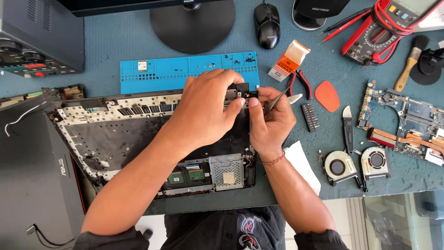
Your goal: The person uses tweezers to remove small components from a disassembled laptop chassis. They then use a white cloth to wipe the tweezers and handle small parts over the workbench. The person continues to manipulate small components within the laptop chassis using the tweezers.
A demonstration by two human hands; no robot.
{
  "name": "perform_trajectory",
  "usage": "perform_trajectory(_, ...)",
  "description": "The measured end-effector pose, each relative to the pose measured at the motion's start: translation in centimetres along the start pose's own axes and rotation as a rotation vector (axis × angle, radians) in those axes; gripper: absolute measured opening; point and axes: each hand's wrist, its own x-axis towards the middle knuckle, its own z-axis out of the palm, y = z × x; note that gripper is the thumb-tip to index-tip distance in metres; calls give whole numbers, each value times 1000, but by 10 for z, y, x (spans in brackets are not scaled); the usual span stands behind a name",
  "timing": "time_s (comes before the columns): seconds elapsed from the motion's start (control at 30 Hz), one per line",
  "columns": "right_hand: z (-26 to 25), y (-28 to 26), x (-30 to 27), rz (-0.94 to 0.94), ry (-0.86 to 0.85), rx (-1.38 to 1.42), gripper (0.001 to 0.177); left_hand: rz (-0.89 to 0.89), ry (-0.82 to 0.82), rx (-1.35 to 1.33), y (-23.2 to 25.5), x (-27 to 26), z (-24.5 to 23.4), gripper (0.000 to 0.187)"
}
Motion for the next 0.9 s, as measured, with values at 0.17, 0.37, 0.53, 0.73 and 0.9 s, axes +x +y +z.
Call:
perform_trajectory(0.17,-1,1,-1,3,3,0,20,5,-1,5,1,-1,-1,31)
perform_trajectory(0.37,1,0,0,-7,6,-2,21,-6,-7,13,1,1,1,31)
perform_trajectory(0.53,-1,1,1,-6,2,-3,21,-5,0,25,-2,2,4,31)
perform_trajectory(0.73,-1,5,2,12,-10,1,20,-8,26,16,-8,5,10,29)
perform_trajectory(0.9,0,9,2,6,-11,-19,19,-18,34,28,-12,6,14,28)
